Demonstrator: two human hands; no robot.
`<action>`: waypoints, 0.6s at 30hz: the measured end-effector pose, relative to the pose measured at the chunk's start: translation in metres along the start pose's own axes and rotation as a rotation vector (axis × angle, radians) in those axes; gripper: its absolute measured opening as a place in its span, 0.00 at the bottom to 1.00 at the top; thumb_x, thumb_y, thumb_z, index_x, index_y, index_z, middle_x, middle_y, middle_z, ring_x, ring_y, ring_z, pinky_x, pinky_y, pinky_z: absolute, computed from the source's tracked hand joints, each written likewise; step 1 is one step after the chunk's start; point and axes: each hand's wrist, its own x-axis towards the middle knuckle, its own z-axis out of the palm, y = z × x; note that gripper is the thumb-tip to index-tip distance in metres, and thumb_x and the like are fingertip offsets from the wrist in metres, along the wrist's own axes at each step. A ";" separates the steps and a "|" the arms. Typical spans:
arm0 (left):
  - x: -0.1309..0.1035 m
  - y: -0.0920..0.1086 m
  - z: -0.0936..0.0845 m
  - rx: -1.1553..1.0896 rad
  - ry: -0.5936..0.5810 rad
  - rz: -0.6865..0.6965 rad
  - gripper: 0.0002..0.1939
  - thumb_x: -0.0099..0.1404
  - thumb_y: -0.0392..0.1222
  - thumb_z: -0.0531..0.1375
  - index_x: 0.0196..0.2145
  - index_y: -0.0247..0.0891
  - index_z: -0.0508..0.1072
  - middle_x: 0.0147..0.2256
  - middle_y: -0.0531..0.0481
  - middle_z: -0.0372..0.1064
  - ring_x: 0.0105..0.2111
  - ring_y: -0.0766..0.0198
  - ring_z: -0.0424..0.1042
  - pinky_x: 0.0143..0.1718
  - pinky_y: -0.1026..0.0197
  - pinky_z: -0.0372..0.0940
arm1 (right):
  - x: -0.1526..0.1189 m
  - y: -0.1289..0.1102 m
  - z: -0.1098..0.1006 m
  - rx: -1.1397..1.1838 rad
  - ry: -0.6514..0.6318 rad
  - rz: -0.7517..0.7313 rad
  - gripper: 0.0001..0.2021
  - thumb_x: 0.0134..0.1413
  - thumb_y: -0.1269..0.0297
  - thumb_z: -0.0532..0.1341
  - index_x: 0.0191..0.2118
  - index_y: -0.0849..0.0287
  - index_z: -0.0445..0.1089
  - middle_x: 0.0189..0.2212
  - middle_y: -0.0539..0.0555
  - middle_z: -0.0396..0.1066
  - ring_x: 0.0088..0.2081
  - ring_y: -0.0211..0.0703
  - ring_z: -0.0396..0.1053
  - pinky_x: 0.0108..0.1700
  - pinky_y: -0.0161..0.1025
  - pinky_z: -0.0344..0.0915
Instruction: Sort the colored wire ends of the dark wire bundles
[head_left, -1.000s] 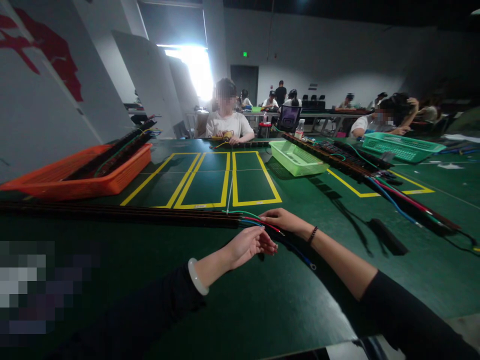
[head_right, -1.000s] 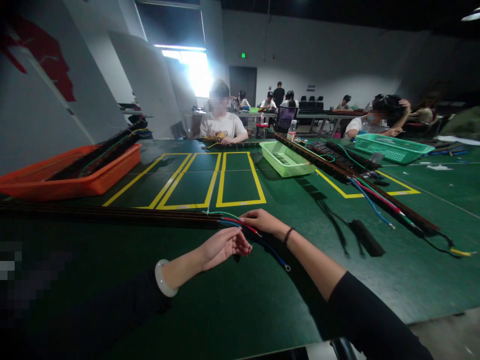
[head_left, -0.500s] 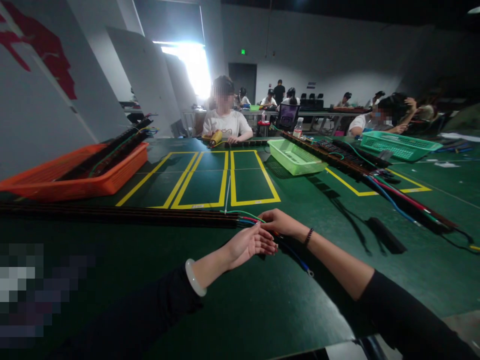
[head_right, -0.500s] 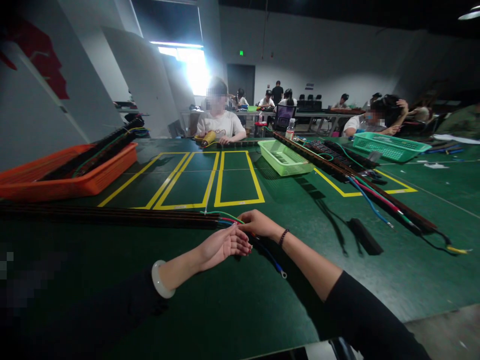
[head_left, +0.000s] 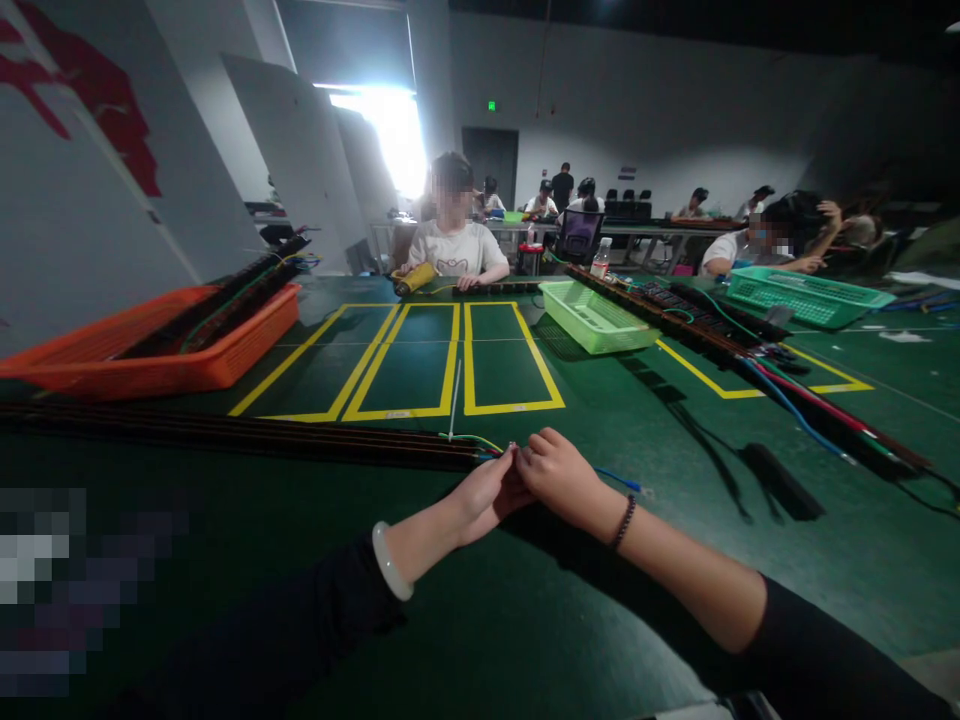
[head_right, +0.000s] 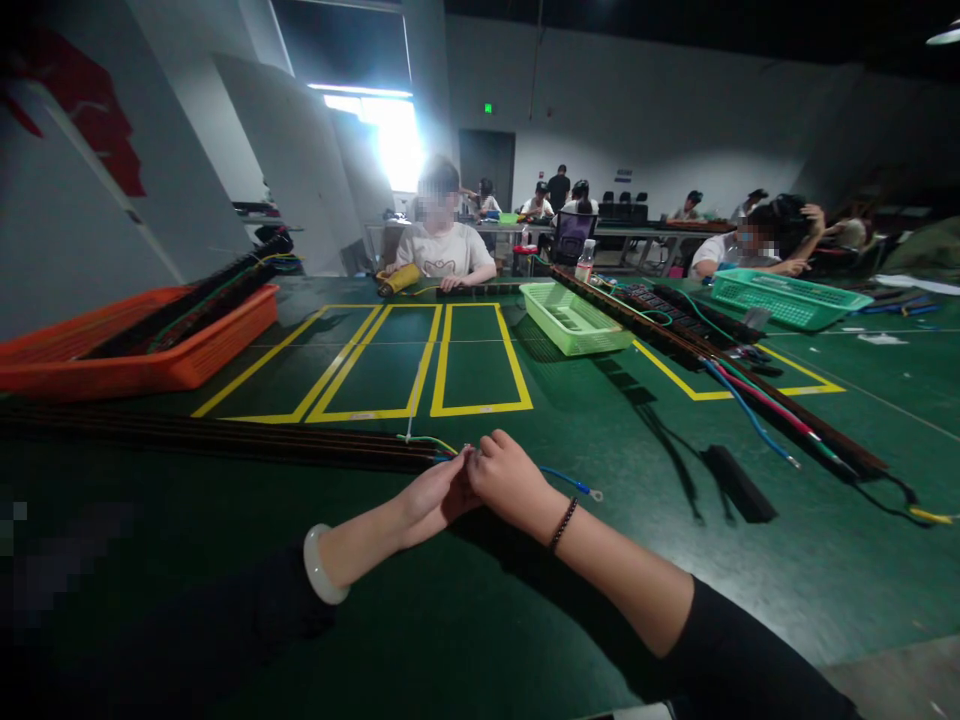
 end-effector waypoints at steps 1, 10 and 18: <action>-0.001 0.000 0.001 -0.012 0.012 0.000 0.10 0.68 0.38 0.51 0.30 0.33 0.67 0.29 0.49 0.69 0.31 0.68 0.69 0.39 0.63 0.65 | 0.000 -0.003 -0.001 -0.020 -0.001 -0.012 0.08 0.55 0.77 0.54 0.35 0.67 0.71 0.28 0.61 0.69 0.33 0.49 0.61 0.35 0.43 0.53; 0.008 -0.003 -0.004 -0.057 -0.023 0.008 0.11 0.67 0.42 0.51 0.31 0.34 0.66 0.27 0.50 0.66 0.26 0.70 0.67 0.29 0.68 0.63 | -0.005 -0.005 -0.008 0.255 0.041 0.092 0.10 0.57 0.67 0.55 0.40 0.65 0.71 0.35 0.60 0.70 0.38 0.47 0.62 0.42 0.45 0.59; 0.006 -0.006 -0.005 0.019 -0.036 0.050 0.12 0.68 0.42 0.49 0.39 0.31 0.67 0.34 0.42 0.71 0.35 0.62 0.72 0.42 0.57 0.65 | -0.011 0.023 -0.004 0.804 0.009 0.143 0.13 0.62 0.66 0.51 0.43 0.60 0.72 0.44 0.58 0.69 0.45 0.43 0.65 0.48 0.42 0.61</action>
